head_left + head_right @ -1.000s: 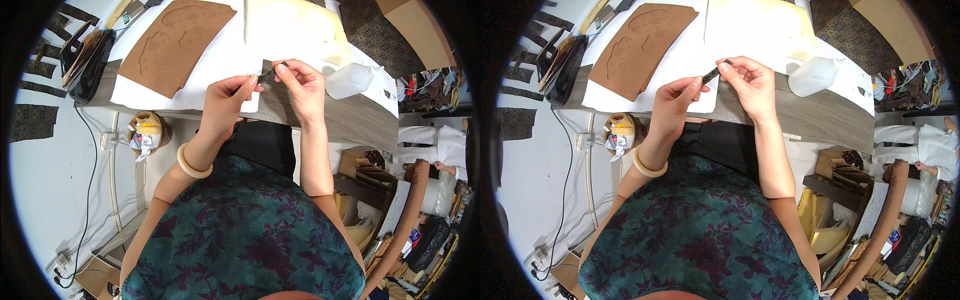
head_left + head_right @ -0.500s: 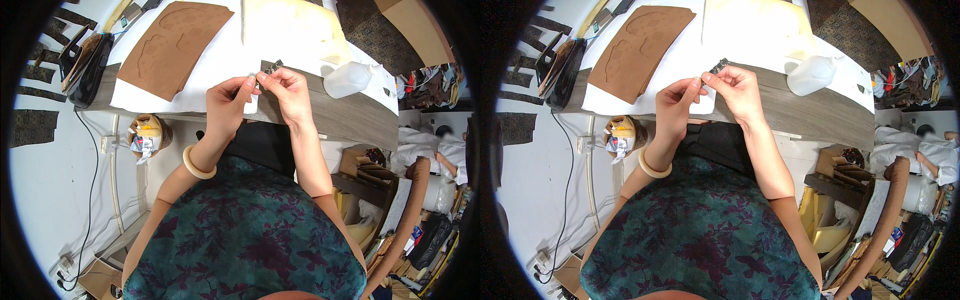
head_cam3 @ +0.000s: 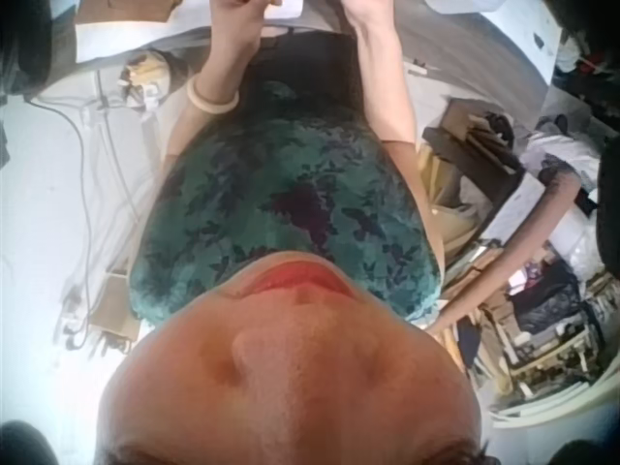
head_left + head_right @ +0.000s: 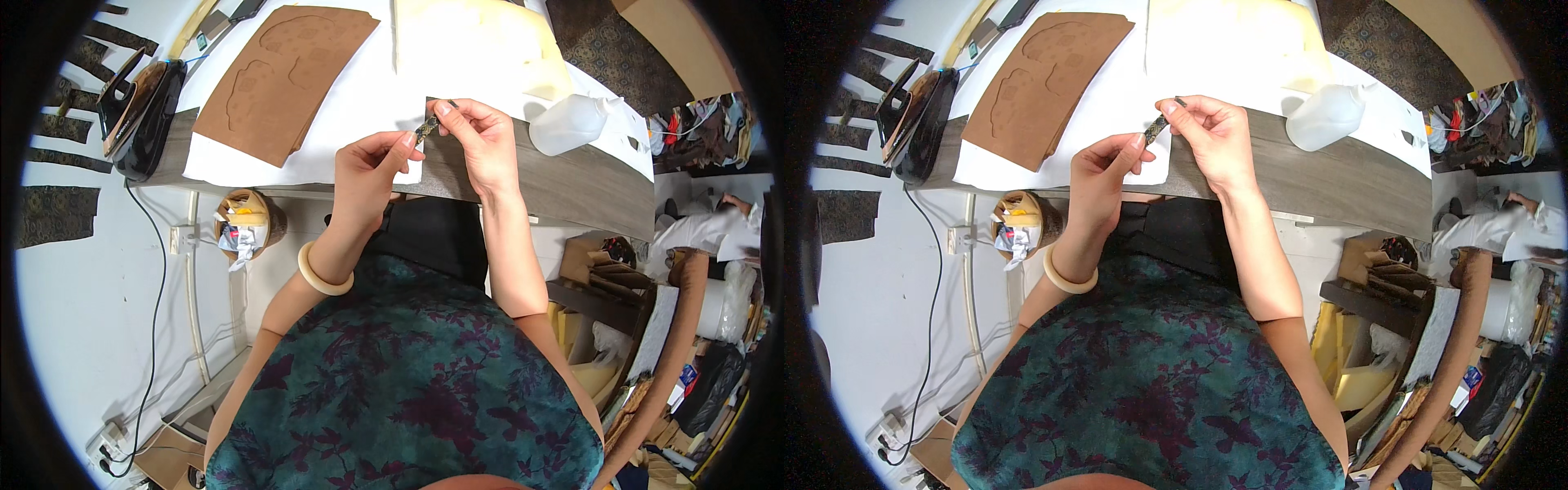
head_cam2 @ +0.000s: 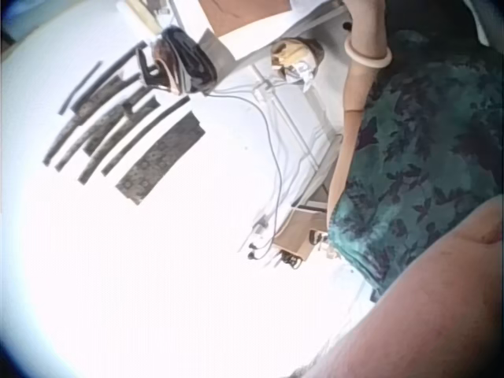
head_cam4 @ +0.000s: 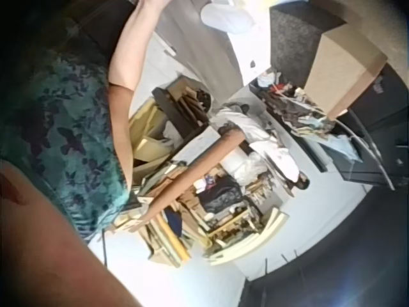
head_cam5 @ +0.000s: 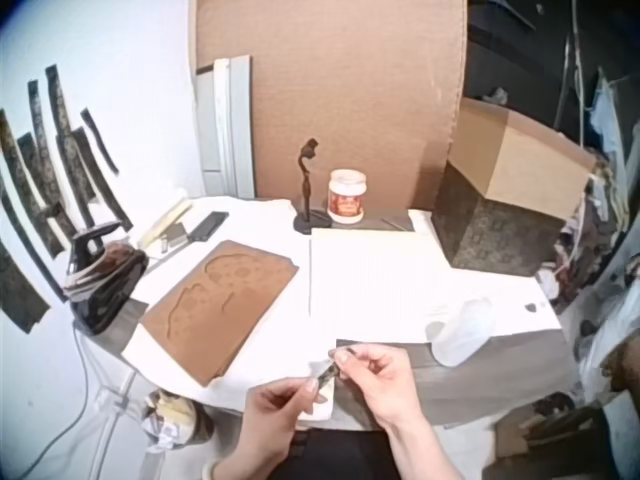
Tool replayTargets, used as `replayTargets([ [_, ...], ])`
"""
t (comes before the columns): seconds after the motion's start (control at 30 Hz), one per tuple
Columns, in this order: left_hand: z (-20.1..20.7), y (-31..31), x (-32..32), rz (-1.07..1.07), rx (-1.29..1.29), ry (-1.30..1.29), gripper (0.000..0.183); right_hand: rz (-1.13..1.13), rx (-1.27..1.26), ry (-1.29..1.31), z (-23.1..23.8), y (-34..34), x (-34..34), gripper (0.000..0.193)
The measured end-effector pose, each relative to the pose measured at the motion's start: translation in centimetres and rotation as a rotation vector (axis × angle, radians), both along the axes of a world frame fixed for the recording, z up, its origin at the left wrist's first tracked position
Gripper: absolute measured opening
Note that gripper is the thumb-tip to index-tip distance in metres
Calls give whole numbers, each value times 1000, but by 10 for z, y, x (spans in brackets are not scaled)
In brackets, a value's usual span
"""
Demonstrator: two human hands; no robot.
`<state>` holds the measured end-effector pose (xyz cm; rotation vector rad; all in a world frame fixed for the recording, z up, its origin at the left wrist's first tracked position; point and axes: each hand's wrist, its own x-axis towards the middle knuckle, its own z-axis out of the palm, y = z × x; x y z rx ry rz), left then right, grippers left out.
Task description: The person applies glue to small patterned fabric strips and adheres them to a larger fabric sheet. They then place a cardboard box on the table, line its interior with a white sheet, and insert the glued fabric sheet into the box.
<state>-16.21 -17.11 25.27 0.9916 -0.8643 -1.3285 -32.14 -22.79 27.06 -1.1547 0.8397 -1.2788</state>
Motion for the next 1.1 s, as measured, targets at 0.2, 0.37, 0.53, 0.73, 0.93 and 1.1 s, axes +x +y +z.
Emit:
replayTargets([
  [0.2, 3, 2, -2, 26, -59, -34, 19, 2, 15, 38, -3, 0, -4, 17],
  [0.37, 10, 3, 2, -30, 32, 69, 18, 77, 35, 60, 6, 0, -8, 18],
  [0.53, 5, -4, 4, -110, -19, 85, 16, 97, 2, 93, 8, 1, -7, 18],
  [0.73, 7, -2, -4, 19, -122, -90, 17, 51, -11, 92, 8, 3, -5, 17],
  [0.93, 4, -3, -2, -20, -96, -64, 18, 124, -14, 62, 11, 3, -6, 16],
  [1.1, 2, -2, 0, -69, -65, 23, 20, 101, -8, 86, 11, 0, -9, 17],
])
